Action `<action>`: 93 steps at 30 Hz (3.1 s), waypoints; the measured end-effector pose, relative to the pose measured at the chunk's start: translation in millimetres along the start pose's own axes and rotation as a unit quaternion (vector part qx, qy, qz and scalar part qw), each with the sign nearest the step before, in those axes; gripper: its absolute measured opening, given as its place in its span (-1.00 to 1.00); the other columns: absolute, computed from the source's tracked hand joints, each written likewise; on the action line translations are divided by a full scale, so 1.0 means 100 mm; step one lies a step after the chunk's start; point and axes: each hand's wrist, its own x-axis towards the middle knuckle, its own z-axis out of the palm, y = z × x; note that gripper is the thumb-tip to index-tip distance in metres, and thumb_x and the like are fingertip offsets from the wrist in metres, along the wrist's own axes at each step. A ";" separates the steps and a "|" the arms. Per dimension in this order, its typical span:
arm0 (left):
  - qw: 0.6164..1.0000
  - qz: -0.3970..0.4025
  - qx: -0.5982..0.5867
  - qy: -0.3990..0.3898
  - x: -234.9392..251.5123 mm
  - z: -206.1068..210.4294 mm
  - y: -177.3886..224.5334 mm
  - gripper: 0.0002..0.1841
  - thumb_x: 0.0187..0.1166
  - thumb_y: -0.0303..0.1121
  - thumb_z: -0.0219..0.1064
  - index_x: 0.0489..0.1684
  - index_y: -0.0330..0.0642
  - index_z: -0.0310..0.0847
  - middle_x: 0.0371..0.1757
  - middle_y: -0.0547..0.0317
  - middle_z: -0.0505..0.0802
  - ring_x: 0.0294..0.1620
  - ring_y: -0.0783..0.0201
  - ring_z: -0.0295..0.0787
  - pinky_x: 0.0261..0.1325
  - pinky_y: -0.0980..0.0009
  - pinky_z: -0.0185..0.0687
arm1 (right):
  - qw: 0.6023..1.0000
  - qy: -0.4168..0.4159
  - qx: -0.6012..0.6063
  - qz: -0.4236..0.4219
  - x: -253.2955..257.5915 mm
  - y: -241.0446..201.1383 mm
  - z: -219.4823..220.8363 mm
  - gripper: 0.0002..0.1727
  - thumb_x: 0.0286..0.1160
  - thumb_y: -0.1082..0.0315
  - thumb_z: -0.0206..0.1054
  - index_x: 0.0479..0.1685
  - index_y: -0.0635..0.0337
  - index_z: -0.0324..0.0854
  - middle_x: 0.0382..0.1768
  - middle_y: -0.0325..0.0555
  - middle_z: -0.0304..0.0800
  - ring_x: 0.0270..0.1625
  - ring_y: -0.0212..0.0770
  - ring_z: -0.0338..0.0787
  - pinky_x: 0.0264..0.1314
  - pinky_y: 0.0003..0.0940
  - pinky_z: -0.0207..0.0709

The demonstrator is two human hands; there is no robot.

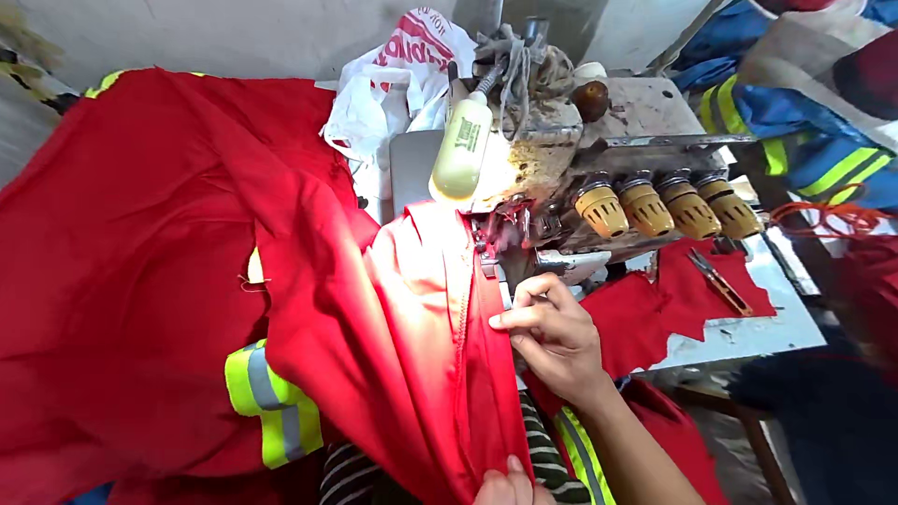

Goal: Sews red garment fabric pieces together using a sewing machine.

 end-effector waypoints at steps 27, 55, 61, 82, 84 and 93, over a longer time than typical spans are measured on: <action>0.974 -0.178 0.097 0.099 0.51 0.13 -0.43 -0.71 0.42 -0.68 0.18 -0.70 -0.25 0.67 -0.58 0.08 0.75 -0.53 0.19 0.64 -0.36 0.35 0.40 | 0.996 -0.058 -0.058 -0.040 0.00 -0.10 -0.14 -0.84 0.65 0.41 0.27 0.04 0.08 0.73 -0.05 -0.03 0.58 0.04 -0.55 0.63 0.21 -0.80 0.48; 0.975 -0.188 -0.042 0.114 0.36 -0.06 -0.99 -0.67 0.46 -0.03 0.26 -0.28 -0.05 0.85 -0.39 0.17 0.80 -0.36 0.19 0.62 -0.23 0.23 0.32 | 0.994 0.000 -0.109 -0.007 0.16 -0.03 -0.01 -0.79 0.61 0.35 0.25 -0.16 0.25 0.78 -0.13 -0.07 0.69 0.01 -0.56 0.66 0.15 -0.80 0.50; 0.967 -0.189 0.110 0.128 0.46 -0.03 -0.98 -0.79 0.40 -0.22 0.38 -0.28 -0.16 0.82 -0.34 -0.02 0.79 -0.37 0.03 0.64 -0.13 0.06 0.22 | 0.993 0.017 -0.116 -0.011 0.21 -0.06 0.01 -0.81 0.57 0.38 0.27 -0.20 0.27 0.79 -0.14 -0.06 0.69 -0.05 -0.57 0.65 0.06 -0.83 0.49; 0.963 -0.161 0.124 0.175 0.27 0.46 -0.30 -0.78 0.56 -0.47 0.21 -0.48 -0.17 0.76 -0.51 0.24 0.64 -0.37 0.29 0.45 0.02 0.39 0.21 | 0.977 -0.003 -0.203 -0.068 -0.17 -0.02 -0.09 -0.60 0.78 0.17 -0.02 0.25 0.00 0.73 -0.03 -0.01 0.68 -0.24 -0.40 0.61 -0.25 -0.67 0.45; 0.959 -0.170 0.129 0.185 0.31 0.47 -0.32 -0.78 0.55 -0.47 0.23 -0.47 -0.19 0.77 -0.51 0.23 0.65 -0.38 0.28 0.46 0.00 0.38 0.23 | 0.976 -0.005 -0.207 -0.069 -0.12 0.00 -0.09 -0.57 0.79 0.15 -0.05 0.23 0.03 0.74 -0.05 0.00 0.69 -0.28 -0.41 0.60 -0.28 -0.65 0.44; 0.950 -0.195 0.139 0.200 0.42 0.55 -0.51 -0.76 0.50 -0.49 0.23 -0.50 -0.23 0.81 -0.57 0.20 0.69 -0.51 0.28 0.47 -0.29 0.39 0.25 | 0.975 -0.008 -0.214 -0.067 0.00 0.03 -0.10 -0.58 0.73 0.18 -0.02 0.19 0.05 0.77 -0.08 0.01 0.69 -0.27 -0.41 0.62 -0.29 -0.67 0.45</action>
